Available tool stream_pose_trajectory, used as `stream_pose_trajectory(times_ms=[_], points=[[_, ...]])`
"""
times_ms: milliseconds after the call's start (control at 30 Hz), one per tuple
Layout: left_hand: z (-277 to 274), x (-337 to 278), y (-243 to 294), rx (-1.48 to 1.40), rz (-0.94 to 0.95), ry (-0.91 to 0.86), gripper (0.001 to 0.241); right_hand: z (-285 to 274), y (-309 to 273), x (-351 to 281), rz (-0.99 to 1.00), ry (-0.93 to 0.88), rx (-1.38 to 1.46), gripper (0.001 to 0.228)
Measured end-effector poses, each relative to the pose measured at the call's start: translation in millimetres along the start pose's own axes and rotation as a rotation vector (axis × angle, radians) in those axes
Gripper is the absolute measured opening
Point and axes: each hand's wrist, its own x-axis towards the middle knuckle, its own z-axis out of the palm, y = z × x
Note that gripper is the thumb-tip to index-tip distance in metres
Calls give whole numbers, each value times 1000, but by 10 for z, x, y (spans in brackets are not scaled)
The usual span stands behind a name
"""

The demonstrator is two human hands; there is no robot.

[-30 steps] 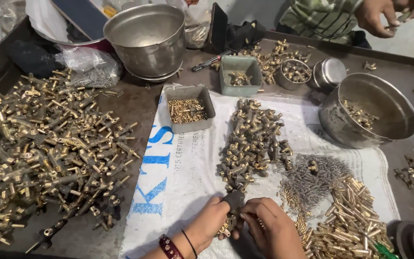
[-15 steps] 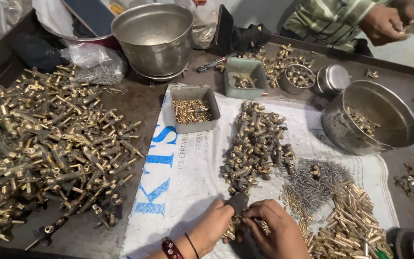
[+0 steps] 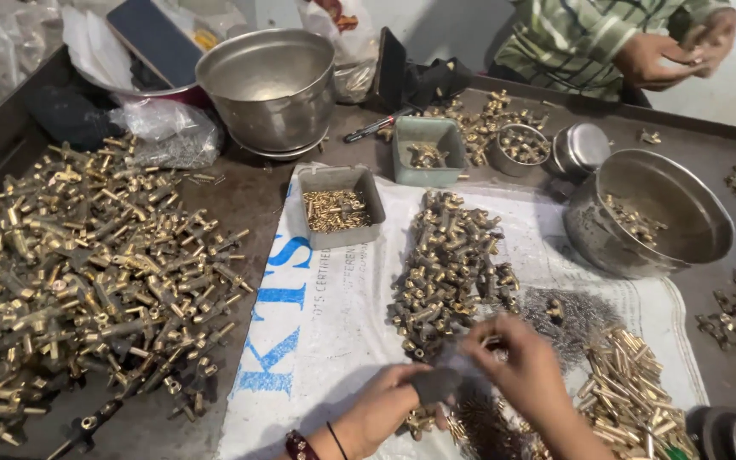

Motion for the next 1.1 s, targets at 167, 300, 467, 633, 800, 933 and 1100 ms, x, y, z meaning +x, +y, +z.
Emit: stream_pose_trajectory(times_ms=[167, 300, 467, 633, 800, 933, 1100], points=[[-87, 102, -182, 214, 53, -9, 27, -34, -56, 202, 41, 159, -355, 30], [32, -10, 71, 117, 33, 74, 22, -8, 124, 96, 58, 192, -108, 23], [110, 1, 108, -55, 207, 110, 29, -11, 95, -40, 126, 145, 228, 21], [18, 26, -32, 278, 202, 180, 23, 180, 90, -7, 33, 91, -453, 26], [85, -73, 86, 620, 255, 253, 31, 97, 28, -111, 82, 16, -305, 31], [117, -138, 169, 673, 376, 204, 29, 106, 83, -384, 61, -32, 203, 19], [80, -101, 73, 707, 283, 170, 29, 220, 75, -567, -65, 16, 177, 17]])
